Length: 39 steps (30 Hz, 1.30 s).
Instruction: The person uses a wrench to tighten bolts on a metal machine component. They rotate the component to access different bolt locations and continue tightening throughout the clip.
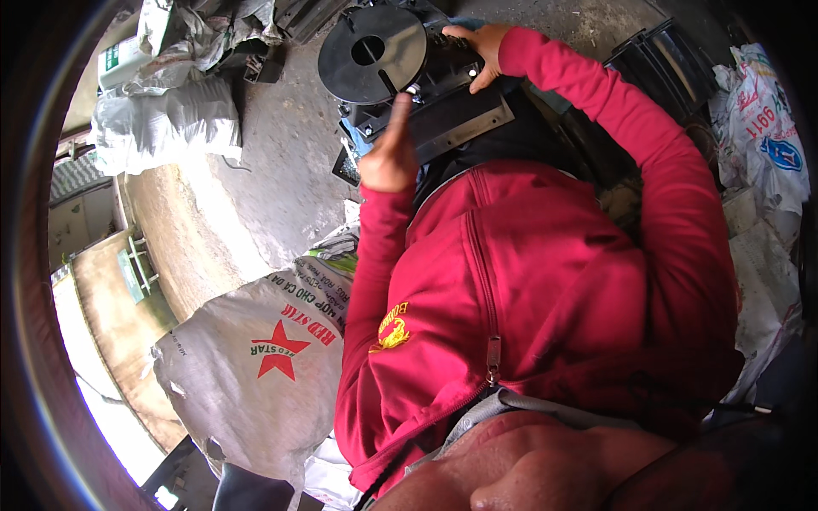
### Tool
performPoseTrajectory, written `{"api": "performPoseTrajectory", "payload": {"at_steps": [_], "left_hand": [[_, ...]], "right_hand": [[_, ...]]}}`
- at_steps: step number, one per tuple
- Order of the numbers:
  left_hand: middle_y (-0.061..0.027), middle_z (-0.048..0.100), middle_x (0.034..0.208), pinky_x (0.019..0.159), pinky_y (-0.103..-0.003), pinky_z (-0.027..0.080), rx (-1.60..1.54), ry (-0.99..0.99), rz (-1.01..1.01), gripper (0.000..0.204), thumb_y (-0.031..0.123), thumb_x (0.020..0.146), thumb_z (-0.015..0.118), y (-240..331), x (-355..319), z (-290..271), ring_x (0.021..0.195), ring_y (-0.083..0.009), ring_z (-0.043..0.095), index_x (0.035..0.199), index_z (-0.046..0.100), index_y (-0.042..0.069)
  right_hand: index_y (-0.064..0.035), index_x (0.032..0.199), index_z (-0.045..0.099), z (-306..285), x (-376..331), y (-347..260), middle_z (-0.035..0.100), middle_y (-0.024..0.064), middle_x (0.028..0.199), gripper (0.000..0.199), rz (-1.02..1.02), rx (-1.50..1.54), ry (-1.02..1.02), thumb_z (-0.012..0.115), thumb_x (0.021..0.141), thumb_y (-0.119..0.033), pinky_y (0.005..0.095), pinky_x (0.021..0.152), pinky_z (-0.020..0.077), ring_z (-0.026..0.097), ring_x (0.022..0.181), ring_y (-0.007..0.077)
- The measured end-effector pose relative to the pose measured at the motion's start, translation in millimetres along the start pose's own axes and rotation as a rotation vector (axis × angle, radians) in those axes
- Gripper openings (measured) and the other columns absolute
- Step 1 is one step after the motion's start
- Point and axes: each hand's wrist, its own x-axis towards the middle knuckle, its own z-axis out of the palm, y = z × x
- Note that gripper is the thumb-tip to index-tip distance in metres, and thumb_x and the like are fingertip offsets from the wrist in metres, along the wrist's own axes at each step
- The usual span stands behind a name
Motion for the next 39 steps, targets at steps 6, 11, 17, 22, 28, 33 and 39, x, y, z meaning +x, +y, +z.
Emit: {"api": "performPoseTrajectory", "payload": {"at_steps": [6,11,17,22,28,33,39], "left_hand": [[-0.0105,0.052,0.049,0.043,-0.039,0.045,-0.005,-0.069,-0.100,0.050,0.009,0.088,0.059,9.0,5.9,-10.2,0.038,-0.0250,0.053,0.136,0.054,0.023],[-0.0103,0.052,0.049,0.041,-0.040,0.043,0.172,-0.142,-0.128,0.049,0.015,0.088,0.062,-11.5,-10.9,14.0,0.038,-0.0244,0.053,0.135,0.054,0.028],[-0.0112,0.060,0.057,0.043,-0.038,0.045,-0.072,0.047,-0.058,0.037,0.017,0.090,0.060,-5.7,10.7,-0.2,0.044,-0.0263,0.058,0.126,0.061,0.025],[-0.0121,0.064,0.063,0.048,-0.039,0.048,0.008,-0.091,-0.089,0.027,0.030,0.088,0.064,-10.1,22.7,19.0,0.054,-0.0293,0.064,0.113,0.066,0.021],[-0.0112,0.069,0.073,0.054,-0.038,0.051,-0.047,0.062,-0.113,0.027,0.028,0.084,0.069,-15.2,14.2,48.6,0.063,-0.0307,0.067,0.108,0.068,0.018],[-0.0117,0.069,0.075,0.054,-0.037,0.051,-0.053,0.076,-0.076,0.026,0.023,0.086,0.068,-11.4,15.7,46.7,0.063,-0.0304,0.067,0.110,0.066,0.014],[-0.0157,0.069,0.085,0.058,-0.034,0.051,-0.207,0.105,-0.026,0.037,0.005,0.089,0.060,0.3,6.1,10.9,0.072,-0.0276,0.069,0.126,0.057,0.009]], "right_hand": [[-0.0142,0.148,0.012,16.6,4.8,20.3,0.067,0.0225,0.102,0.119,-0.138,0.076,0.086,0.085,0.059,-0.045,0.0447,0.081,0.0507,0.063,0.094,0.0425],[-0.0153,0.148,0.011,11.3,9.1,12.5,0.067,0.0223,0.103,0.119,-0.114,0.038,0.032,0.086,0.059,-0.042,0.0449,0.081,0.0508,0.063,0.094,0.0423],[-0.0178,0.143,0.021,-2.0,-2.1,3.6,0.065,0.0189,0.111,0.108,-0.038,0.111,-0.016,0.087,0.059,-0.038,0.0423,0.085,0.0495,0.062,0.102,0.0383],[-0.0187,0.142,0.023,8.1,4.0,11.0,0.065,0.0188,0.111,0.107,-0.107,0.116,0.042,0.087,0.059,-0.039,0.0422,0.085,0.0495,0.062,0.103,0.0389],[-0.0196,0.145,0.019,11.8,3.4,18.2,0.065,0.0191,0.112,0.111,-0.114,0.130,0.045,0.087,0.060,-0.039,0.0422,0.085,0.0494,0.062,0.103,0.0388],[-0.0135,0.149,0.012,8.9,4.0,17.7,0.065,0.0225,0.106,0.119,-0.133,0.098,0.031,0.085,0.060,-0.045,0.0436,0.081,0.0503,0.063,0.095,0.0415],[-0.0152,0.149,0.012,9.6,4.3,16.6,0.066,0.0232,0.102,0.119,-0.116,0.081,0.016,0.085,0.059,-0.046,0.0442,0.081,0.0505,0.063,0.094,0.0425]]}}
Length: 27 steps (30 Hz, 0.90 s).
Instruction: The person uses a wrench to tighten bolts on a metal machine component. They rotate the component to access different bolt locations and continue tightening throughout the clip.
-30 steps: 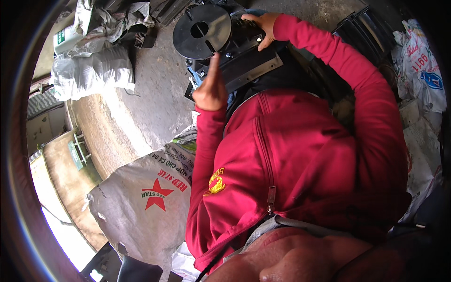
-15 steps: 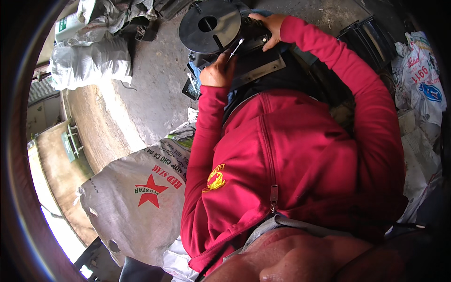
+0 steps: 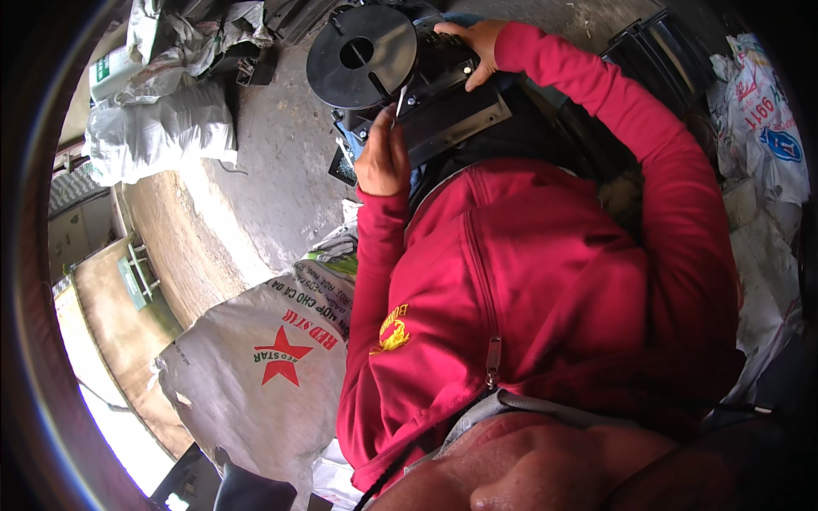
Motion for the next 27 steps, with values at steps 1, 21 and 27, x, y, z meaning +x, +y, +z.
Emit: {"api": "performPoseTrajectory", "payload": {"at_steps": [1,21,27], "left_hand": [[-0.0143,0.068,0.080,0.055,-0.035,0.050,0.022,-0.027,0.047,0.043,0.001,0.089,0.058,1.3,-2.6,-3.9,0.066,-0.0269,0.068,0.131,0.056,0.011],[-0.0103,0.057,0.063,0.045,-0.036,0.042,0.105,-0.075,-0.017,0.049,0.006,0.087,0.060,1.9,-9.0,-13.0,0.042,-0.0223,0.052,0.132,0.058,0.023],[-0.0144,0.063,0.066,0.048,-0.037,0.046,0.193,-0.202,-0.030,0.047,0.008,0.088,0.062,-5.2,-12.8,-11.5,0.043,-0.0235,0.055,0.133,0.057,0.022]], "right_hand": [[-0.0153,0.149,0.012,0.0,0.0,0.4,0.066,0.0232,0.102,0.119,0.002,-0.005,0.003,0.085,0.059,-0.046,0.0442,0.081,0.0505,0.063,0.094,0.0424],[-0.0169,0.147,0.018,-0.6,-3.7,-3.6,0.064,0.0192,0.115,0.113,0.033,0.011,0.002,0.087,0.060,-0.039,0.0413,0.087,0.0492,0.062,0.103,0.0378],[-0.0154,0.147,0.016,-8.4,-0.4,-5.9,0.065,0.0202,0.112,0.114,0.043,0.010,-0.006,0.086,0.060,-0.042,0.0425,0.084,0.0505,0.063,0.099,0.0396]]}}
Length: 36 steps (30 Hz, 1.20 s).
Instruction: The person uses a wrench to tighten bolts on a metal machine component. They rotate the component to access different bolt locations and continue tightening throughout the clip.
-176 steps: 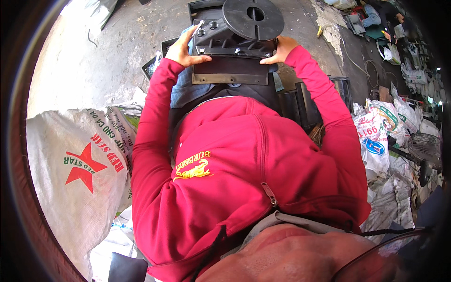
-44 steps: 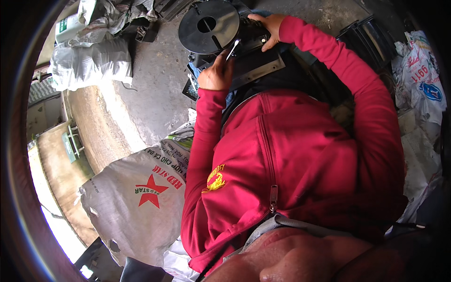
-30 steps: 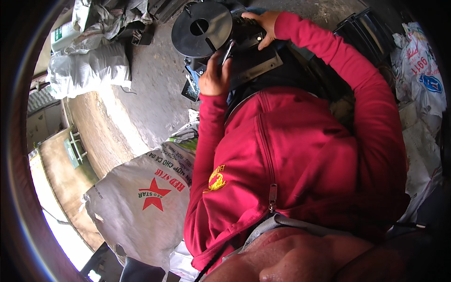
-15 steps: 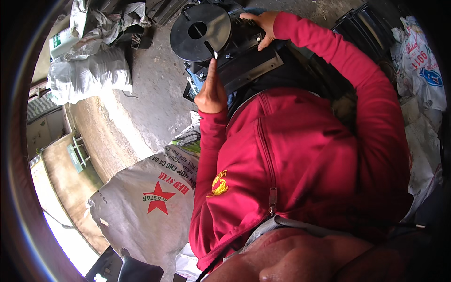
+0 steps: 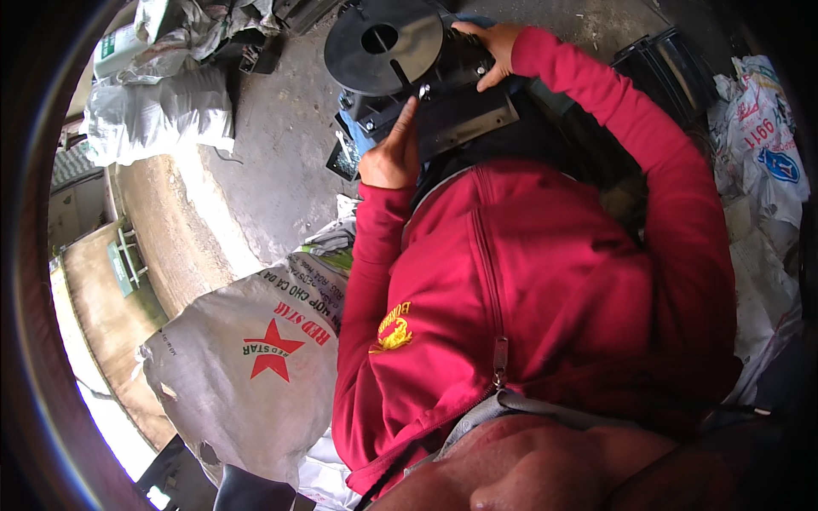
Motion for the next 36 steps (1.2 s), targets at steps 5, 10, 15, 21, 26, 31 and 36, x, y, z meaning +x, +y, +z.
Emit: {"api": "performPoseTrajectory", "payload": {"at_steps": [5,10,15,21,26,31,36], "left_hand": [[-0.0162,0.065,0.072,0.048,-0.036,0.047,0.004,-0.027,-0.071,0.047,0.010,0.088,0.061,2.6,2.7,-2.5,0.044,-0.0248,0.057,0.132,0.058,0.026],[-0.0158,0.068,0.078,0.049,-0.039,0.048,0.021,-0.052,-0.045,0.050,0.011,0.089,0.060,-2.4,4.1,-13.1,0.052,-0.0277,0.063,0.136,0.053,0.027],[-0.0159,0.067,0.075,0.053,-0.039,0.051,-0.116,0.114,-0.047,0.026,0.014,0.090,0.060,-0.7,16.9,0.3,0.061,-0.0307,0.067,0.116,0.062,0.018],[-0.0137,0.067,0.071,0.054,-0.041,0.050,-0.154,0.047,-0.026,0.026,0.024,0.091,0.060,-6.2,27.2,14.4,0.061,-0.0322,0.066,0.116,0.063,0.016],[-0.0138,0.064,0.068,0.050,-0.037,0.047,-0.291,0.138,-0.109,0.037,0.009,0.091,0.058,-4.3,-0.5,12.1,0.055,-0.0282,0.064,0.128,0.057,0.014],[-0.0090,0.052,0.056,0.044,-0.036,0.040,-0.128,0.194,0.075,0.055,-0.001,0.084,0.059,6.7,-5.3,3.1,0.041,-0.0217,0.048,0.136,0.054,0.018],[-0.0124,0.060,0.063,0.046,-0.032,0.044,0.090,-0.013,0.019,0.052,-0.005,0.083,0.059,-8.4,-7.9,10.6,0.042,-0.0174,0.050,0.132,0.058,0.013]], "right_hand": [[-0.0153,0.146,0.018,0.7,-6.6,-9.3,0.065,0.0192,0.113,0.113,0.048,-0.043,-0.034,0.086,0.060,-0.041,0.0421,0.085,0.0502,0.063,0.101,0.0389],[-0.0153,0.146,0.018,-2.2,-2.4,-7.3,0.065,0.0200,0.112,0.114,0.042,-0.006,-0.030,0.086,0.059,-0.043,0.0418,0.086,0.0499,0.063,0.101,0.0390],[-0.0155,0.148,0.016,-0.2,-1.8,-6.1,0.065,0.0208,0.112,0.116,0.050,-0.032,-0.057,0.085,0.059,-0.046,0.0417,0.086,0.0500,0.063,0.101,0.0388],[-0.0155,0.148,0.018,1.5,-3.9,-2.6,0.065,0.0205,0.111,0.115,-0.002,-0.047,0.002,0.085,0.059,-0.047,0.0410,0.086,0.0500,0.063,0.100,0.0390],[-0.0152,0.148,0.020,-5.6,-2.8,-10.9,0.064,0.0207,0.113,0.114,0.058,0.001,-0.090,0.085,0.060,-0.047,0.0413,0.085,0.0497,0.063,0.101,0.0387],[-0.0172,0.148,0.019,-5.2,-4.9,-14.2,0.064,0.0204,0.114,0.113,0.076,-0.044,-0.074,0.085,0.061,-0.043,0.0416,0.086,0.0492,0.062,0.102,0.0387],[-0.0192,0.148,0.016,-8.0,-4.1,-13.8,0.063,0.0197,0.115,0.113,0.076,-0.050,-0.048,0.086,0.061,-0.041,0.0422,0.086,0.0487,0.062,0.103,0.0390]]}}
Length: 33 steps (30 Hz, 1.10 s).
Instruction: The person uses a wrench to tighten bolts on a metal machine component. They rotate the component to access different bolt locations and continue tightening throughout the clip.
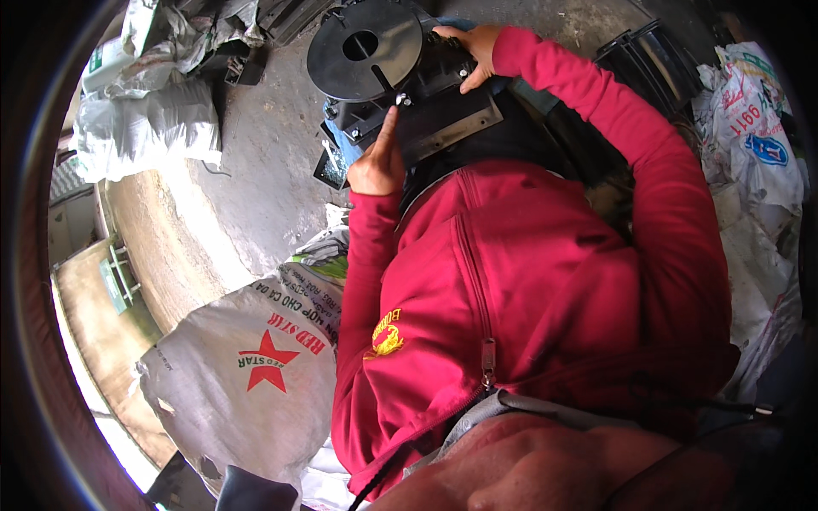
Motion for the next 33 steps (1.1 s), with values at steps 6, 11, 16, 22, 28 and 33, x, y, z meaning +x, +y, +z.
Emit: {"api": "performPoseTrajectory", "payload": {"at_steps": [6,11,16,22,28,33], "left_hand": [[-0.0109,0.054,0.060,0.045,-0.035,0.043,-0.124,0.192,0.064,0.056,-0.007,0.081,0.058,8.5,5.0,-11.6,0.042,-0.0200,0.048,0.132,0.058,0.015],[-0.0063,0.047,0.053,0.042,-0.036,0.039,-0.040,0.126,0.064,0.060,-0.005,0.077,0.060,11.0,5.6,-5.6,0.038,-0.0209,0.045,0.132,0.058,0.020],[-0.0064,0.048,0.054,0.043,-0.035,0.039,-0.138,0.237,0.097,0.058,-0.004,0.079,0.060,11.2,8.4,-4.2,0.040,-0.0199,0.047,0.132,0.059,0.019],[-0.0078,0.051,0.057,0.044,-0.036,0.041,-0.239,0.292,0.041,0.054,-0.001,0.080,0.060,9.3,15.6,-6.9,0.041,-0.0207,0.049,0.131,0.059,0.018],[-0.0049,0.041,0.052,0.043,-0.036,0.040,-0.010,0.079,0.192,0.060,-0.001,0.075,0.064,-3.7,7.0,-0.5,0.040,-0.0218,0.045,0.130,0.061,0.024],[-0.0064,0.050,0.054,0.043,-0.037,0.041,-0.039,0.067,0.226,0.054,0.002,0.080,0.063,-11.9,19.2,-0.8,0.041,-0.0226,0.049,0.127,0.062,0.028]], "right_hand": [[-0.0194,0.148,0.015,15.0,2.8,13.6,0.064,0.0203,0.115,0.114,-0.055,0.074,0.019,0.085,0.062,-0.041,0.0423,0.087,0.0486,0.061,0.104,0.0391],[-0.0185,0.149,0.014,15.4,3.8,15.0,0.064,0.0204,0.114,0.113,-0.083,0.064,0.036,0.085,0.063,-0.039,0.0416,0.086,0.0492,0.062,0.103,0.0392],[-0.0180,0.149,0.014,10.5,0.8,10.2,0.064,0.0204,0.114,0.113,-0.054,0.079,0.018,0.085,0.063,-0.040,0.0422,0.086,0.0490,0.062,0.103,0.0395],[-0.0193,0.149,0.015,11.2,1.5,10.4,0.064,0.0200,0.114,0.114,-0.047,0.049,0.011,0.085,0.062,-0.042,0.0431,0.087,0.0486,0.061,0.105,0.0403],[-0.0195,0.148,0.018,6.7,-1.1,4.2,0.064,0.0192,0.113,0.112,-0.008,0.012,-0.005,0.085,0.062,-0.041,0.0426,0.088,0.0486,0.061,0.105,0.0391],[-0.0185,0.149,0.017,3.5,-1.2,3.1,0.064,0.0182,0.116,0.113,-0.001,0.065,-0.007,0.086,0.061,-0.039,0.0411,0.087,0.0490,0.062,0.104,0.0378]]}}
